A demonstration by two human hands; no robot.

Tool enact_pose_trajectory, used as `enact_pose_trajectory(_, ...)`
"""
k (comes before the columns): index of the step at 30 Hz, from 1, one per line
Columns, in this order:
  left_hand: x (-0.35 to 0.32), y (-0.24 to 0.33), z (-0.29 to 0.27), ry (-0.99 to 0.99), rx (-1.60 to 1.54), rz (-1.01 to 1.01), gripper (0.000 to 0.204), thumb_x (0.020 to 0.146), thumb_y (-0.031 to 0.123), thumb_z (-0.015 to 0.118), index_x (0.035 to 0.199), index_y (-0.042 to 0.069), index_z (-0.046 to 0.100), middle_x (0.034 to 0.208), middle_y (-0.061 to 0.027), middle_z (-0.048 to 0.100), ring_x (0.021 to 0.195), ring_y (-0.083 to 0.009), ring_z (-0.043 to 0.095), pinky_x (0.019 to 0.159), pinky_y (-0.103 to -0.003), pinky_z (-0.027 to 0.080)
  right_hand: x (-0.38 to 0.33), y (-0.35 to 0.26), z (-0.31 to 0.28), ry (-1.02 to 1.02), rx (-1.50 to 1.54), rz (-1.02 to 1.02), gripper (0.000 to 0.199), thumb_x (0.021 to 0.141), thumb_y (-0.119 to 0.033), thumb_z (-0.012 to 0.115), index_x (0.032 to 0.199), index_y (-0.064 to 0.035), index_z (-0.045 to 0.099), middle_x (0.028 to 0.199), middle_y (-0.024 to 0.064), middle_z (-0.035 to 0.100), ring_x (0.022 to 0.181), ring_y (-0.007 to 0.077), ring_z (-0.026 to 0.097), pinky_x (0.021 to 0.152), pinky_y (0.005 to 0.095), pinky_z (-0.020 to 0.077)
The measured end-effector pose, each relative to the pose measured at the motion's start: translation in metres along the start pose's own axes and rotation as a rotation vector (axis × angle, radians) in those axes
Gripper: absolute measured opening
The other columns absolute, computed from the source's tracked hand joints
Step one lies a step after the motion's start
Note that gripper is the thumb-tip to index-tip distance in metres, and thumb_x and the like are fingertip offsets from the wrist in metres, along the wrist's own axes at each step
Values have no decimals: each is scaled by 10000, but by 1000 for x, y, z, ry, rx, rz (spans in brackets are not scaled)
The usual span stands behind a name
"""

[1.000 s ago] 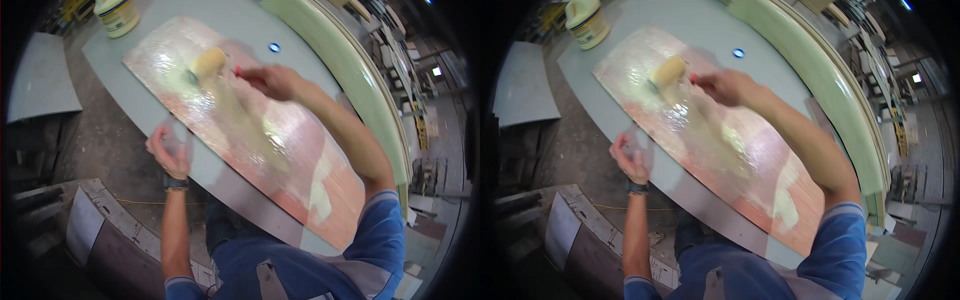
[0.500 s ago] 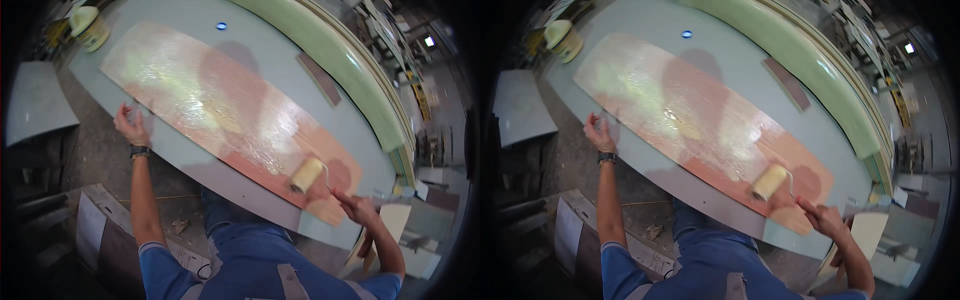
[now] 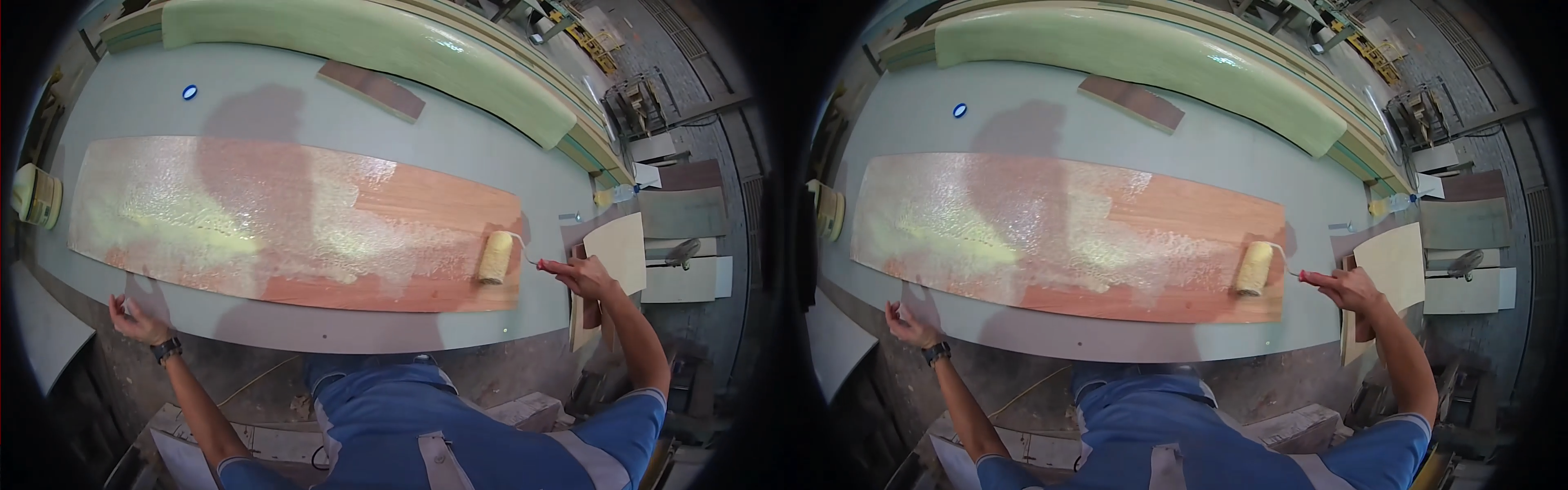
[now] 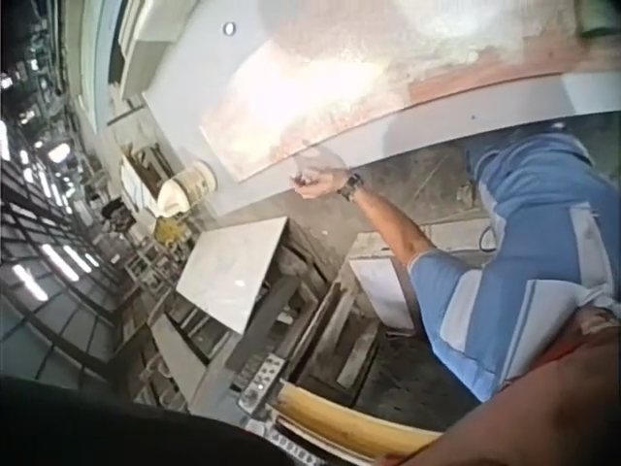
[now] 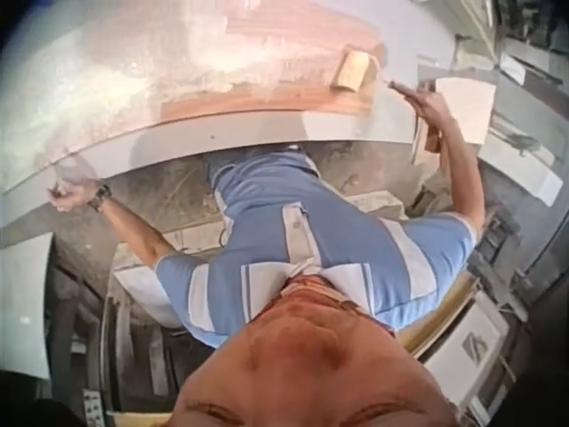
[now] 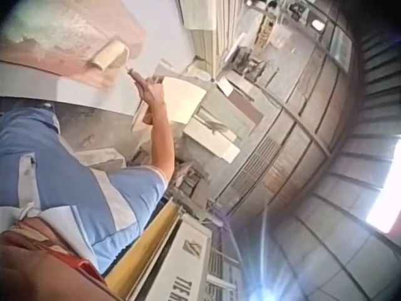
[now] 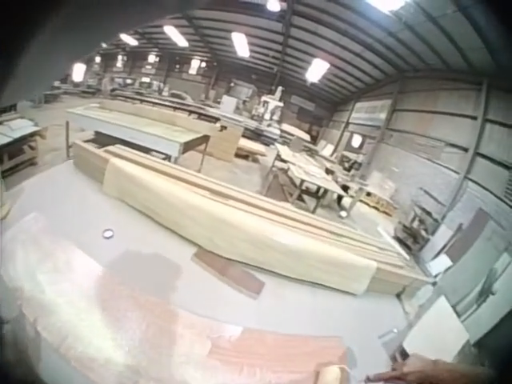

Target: Applying glue to a wooden panel using a roller and then attaching a veneer sheet.

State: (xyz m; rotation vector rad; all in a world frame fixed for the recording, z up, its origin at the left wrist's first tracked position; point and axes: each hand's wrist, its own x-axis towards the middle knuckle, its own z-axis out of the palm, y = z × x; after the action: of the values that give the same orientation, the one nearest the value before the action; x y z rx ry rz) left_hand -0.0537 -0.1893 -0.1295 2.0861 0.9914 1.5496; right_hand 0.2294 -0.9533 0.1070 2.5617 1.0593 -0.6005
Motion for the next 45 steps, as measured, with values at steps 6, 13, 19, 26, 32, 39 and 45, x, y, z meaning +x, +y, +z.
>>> enact_pose_trajectory(6, -54, 85, -4, 404, -364, -224, 364, 982, 215, 498, 1227, -53, 515, 1139, -168, 591, 1051, -241, 546, 979, -373, 393, 164, -73, -52, 463, 251, -410, 355, 936, -271, 525, 1289, -290, 556, 1118, 25, 656, 958, 255, 641, 804, 400, 510)
enact_pose_trajectory(13, -123, 135, -114, 331, -115, -169, 357, 992, 200, 465, 1248, -43, 519, 1136, -148, 590, 1069, -233, 536, 1001, -363, 381, 113, 62, 13, 34, 139, -168, 445, 918, -274, 550, 1351, -368, 500, 1069, -17, 688, 803, 255, 658, 677, 366, 536)
enact_pose_trajectory(19, -166, 183, -191, 535, 98, -200, 388, 997, 233, 423, 1231, -61, 523, 1096, -159, 581, 1028, -240, 537, 961, -371, 399, 89, 93, 15, 142, 89, -244, 419, 897, -252, 594, 1309, -326, 561, 718, 89, 627, 628, 297, 605, 570, 396, 491)
enact_pose_trajectory(26, -169, 249, -67, 429, -225, -146, 465, 946, 269, 468, 1272, -62, 488, 1188, -158, 569, 1079, -239, 551, 985, -361, 397, 283, -54, -69, 239, 165, -512, 426, 939, -326, 507, 1361, -377, 492, 1012, 20, 700, 735, 292, 638, 642, 397, 511)
enact_pose_trajectory(32, -172, 235, -107, 414, -192, -180, 434, 975, 263, 456, 1272, -52, 492, 1157, -167, 584, 1081, -231, 546, 994, -359, 368, 193, 69, -35, 38, 46, -328, 442, 910, -298, 555, 1342, -379, 512, 1082, -21, 687, 840, 258, 666, 706, 357, 536)
enact_pose_trajectory(39, -192, 228, -126, 467, -113, -279, 436, 981, 288, 465, 1243, -51, 540, 1101, -136, 614, 1035, -209, 553, 947, -338, 383, 54, 194, 40, 106, 188, -251, 508, 901, -217, 585, 1375, -368, 483, 1056, -22, 694, 767, 235, 666, 631, 336, 540)
enact_pose_trajectory(45, -154, 269, -84, 347, -303, -163, 465, 977, 321, 469, 1270, -39, 502, 1164, -154, 593, 1083, -228, 557, 961, -345, 398, 152, 81, 28, 287, 279, -370, 495, 914, -269, 537, 1390, -369, 447, 707, 135, 618, 629, 339, 599, 596, 459, 491)
